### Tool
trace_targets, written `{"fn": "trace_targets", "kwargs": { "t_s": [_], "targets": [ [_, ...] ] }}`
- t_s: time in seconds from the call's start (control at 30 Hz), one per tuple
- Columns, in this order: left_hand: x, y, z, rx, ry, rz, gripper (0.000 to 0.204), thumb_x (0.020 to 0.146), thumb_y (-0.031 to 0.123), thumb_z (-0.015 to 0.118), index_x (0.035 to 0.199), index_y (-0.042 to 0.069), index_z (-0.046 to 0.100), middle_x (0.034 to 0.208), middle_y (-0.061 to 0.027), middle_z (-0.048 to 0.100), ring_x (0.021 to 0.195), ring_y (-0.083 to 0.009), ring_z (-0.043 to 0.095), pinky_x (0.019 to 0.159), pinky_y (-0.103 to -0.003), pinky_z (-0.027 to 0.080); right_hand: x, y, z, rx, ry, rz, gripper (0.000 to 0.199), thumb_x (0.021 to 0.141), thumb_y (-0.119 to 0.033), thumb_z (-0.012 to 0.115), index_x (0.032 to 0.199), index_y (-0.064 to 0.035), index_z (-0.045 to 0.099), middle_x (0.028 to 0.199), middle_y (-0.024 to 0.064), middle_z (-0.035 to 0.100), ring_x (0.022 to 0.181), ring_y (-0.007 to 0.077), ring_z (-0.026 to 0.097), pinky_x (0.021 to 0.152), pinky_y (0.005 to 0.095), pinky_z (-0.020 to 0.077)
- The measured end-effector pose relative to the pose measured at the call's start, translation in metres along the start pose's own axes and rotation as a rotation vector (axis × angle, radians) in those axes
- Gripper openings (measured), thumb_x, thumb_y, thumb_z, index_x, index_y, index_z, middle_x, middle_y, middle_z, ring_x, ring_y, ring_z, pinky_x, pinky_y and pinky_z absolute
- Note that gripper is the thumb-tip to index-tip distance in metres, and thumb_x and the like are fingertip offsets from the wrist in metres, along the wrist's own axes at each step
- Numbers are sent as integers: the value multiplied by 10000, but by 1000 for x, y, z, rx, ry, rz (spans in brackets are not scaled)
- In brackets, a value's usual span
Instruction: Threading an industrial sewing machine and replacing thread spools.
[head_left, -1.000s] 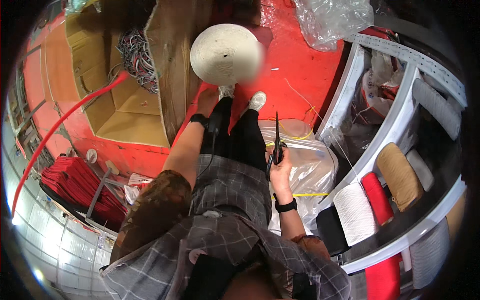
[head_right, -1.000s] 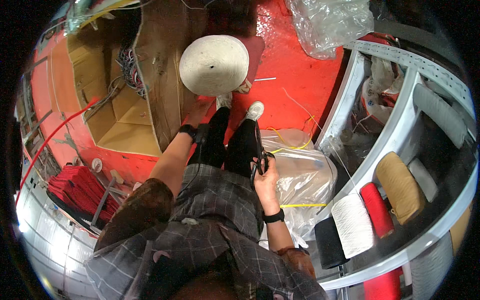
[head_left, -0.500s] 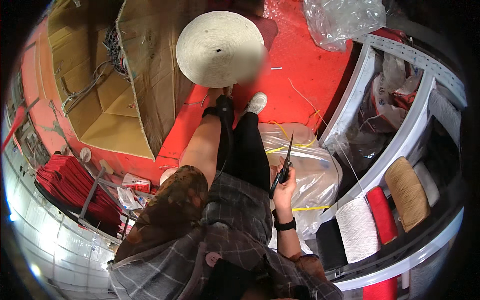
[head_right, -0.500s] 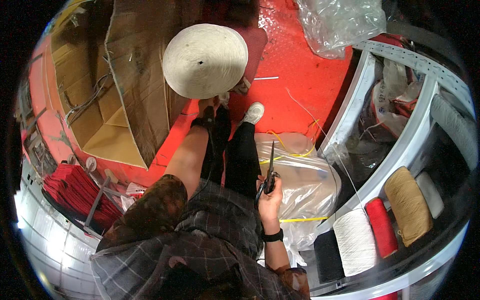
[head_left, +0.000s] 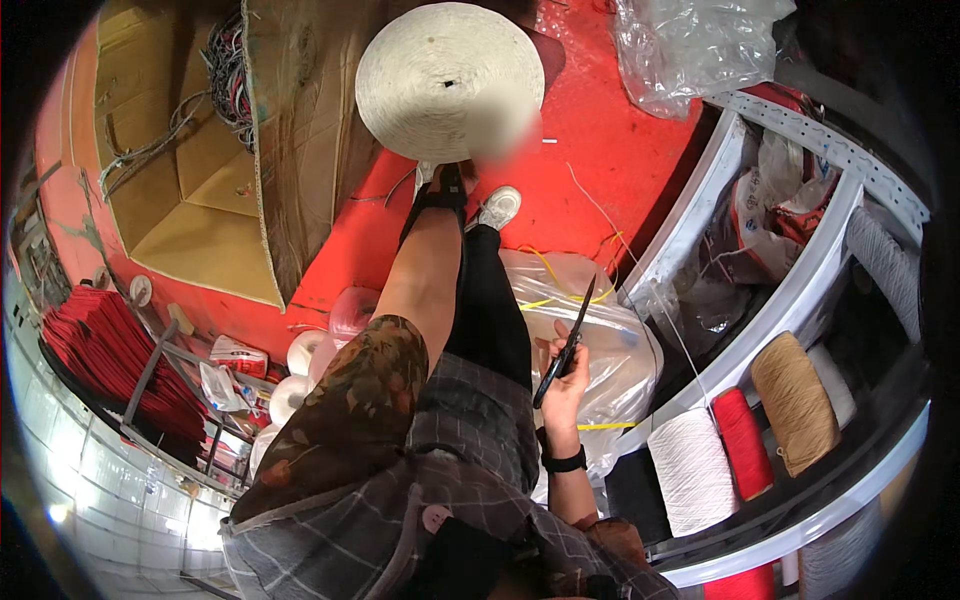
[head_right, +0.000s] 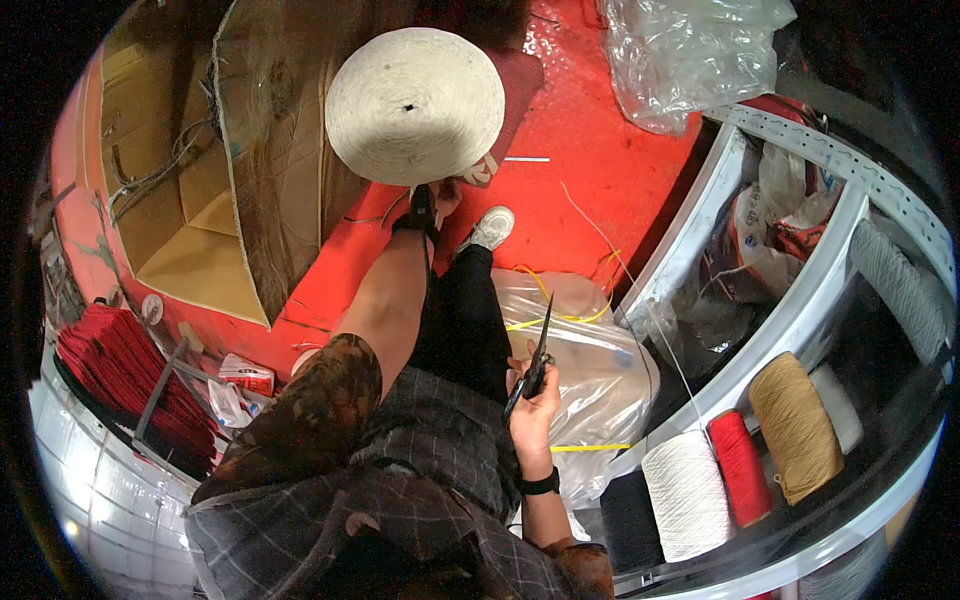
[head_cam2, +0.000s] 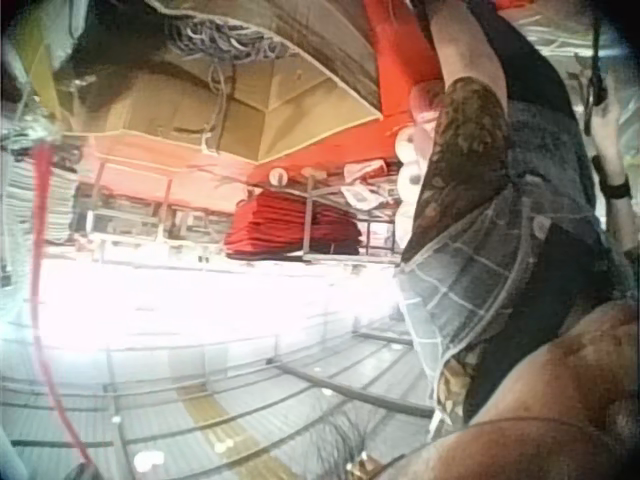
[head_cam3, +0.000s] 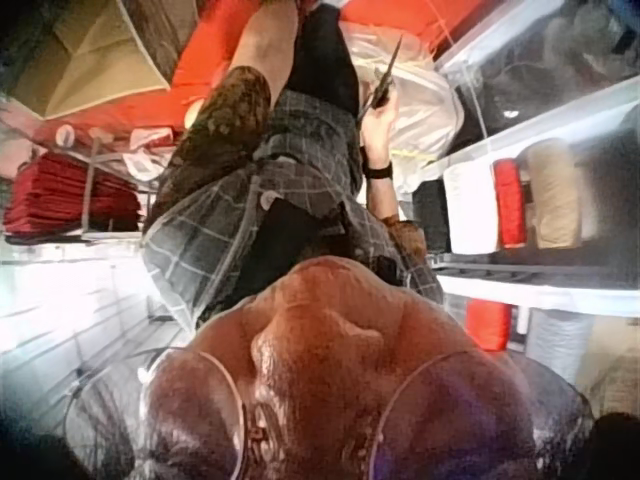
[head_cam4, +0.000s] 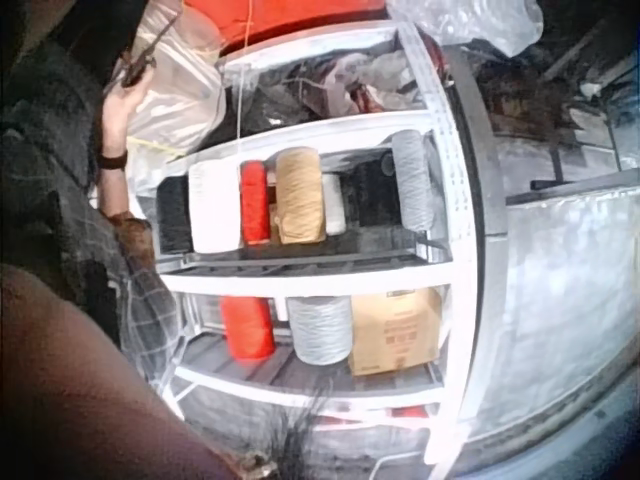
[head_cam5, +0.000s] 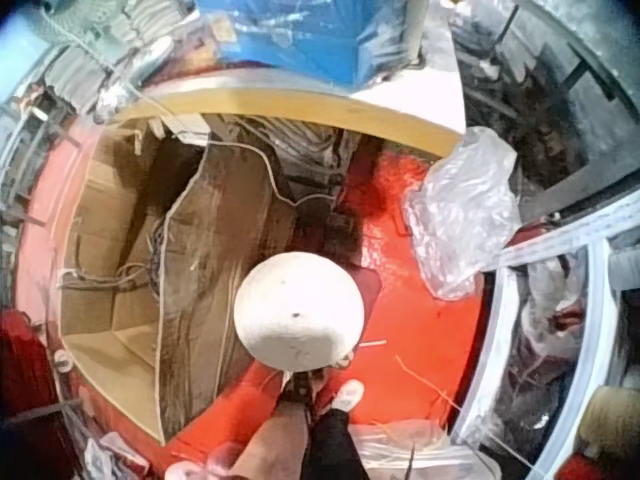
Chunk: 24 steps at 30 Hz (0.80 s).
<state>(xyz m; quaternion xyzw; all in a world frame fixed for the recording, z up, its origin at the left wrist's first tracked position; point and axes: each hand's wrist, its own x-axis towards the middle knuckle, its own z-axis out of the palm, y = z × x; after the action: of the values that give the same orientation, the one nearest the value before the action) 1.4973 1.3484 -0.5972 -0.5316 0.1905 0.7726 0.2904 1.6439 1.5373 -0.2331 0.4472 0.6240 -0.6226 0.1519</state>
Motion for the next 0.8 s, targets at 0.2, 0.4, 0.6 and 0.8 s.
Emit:
{"fn": "trace_targets", "kwargs": {
  "t_s": [0.2,0.4,0.6,0.8],
  "targets": [
    [-25,-2,2,32,46,282,228,885,190,535,1026,11,519,1031,-132,560,880,-218,556,764,-309,473,6,-1,-4,369,91,196,194,869,-2,486,1061,5,460,1090,87,502,907,178,577,795,254,495],
    [-200,35,31,42,129,702,145,882,119,523,985,18,508,1073,-115,564,965,-194,535,841,-306,445,-15,-61,3,232,23,-4,260,893,-93,458,1097,60,504,961,80,571,779,129,559,742,239,508],
    [-420,109,156,295,-353,880,109,936,147,443,951,50,491,796,-65,596,737,-160,574,712,-268,463,-52,-165,22,-254,-151,-479,256,824,18,573,1062,13,479,1135,125,572,713,66,547,727,223,484],
    [-554,93,233,572,-636,770,55,924,146,493,914,93,484,602,57,339,491,-33,271,442,-183,240,-109,-283,48,2,-419,-542,208,834,-5,589,1015,-4,489,1125,163,588,722,65,573,606,199,481]
  ]
}}
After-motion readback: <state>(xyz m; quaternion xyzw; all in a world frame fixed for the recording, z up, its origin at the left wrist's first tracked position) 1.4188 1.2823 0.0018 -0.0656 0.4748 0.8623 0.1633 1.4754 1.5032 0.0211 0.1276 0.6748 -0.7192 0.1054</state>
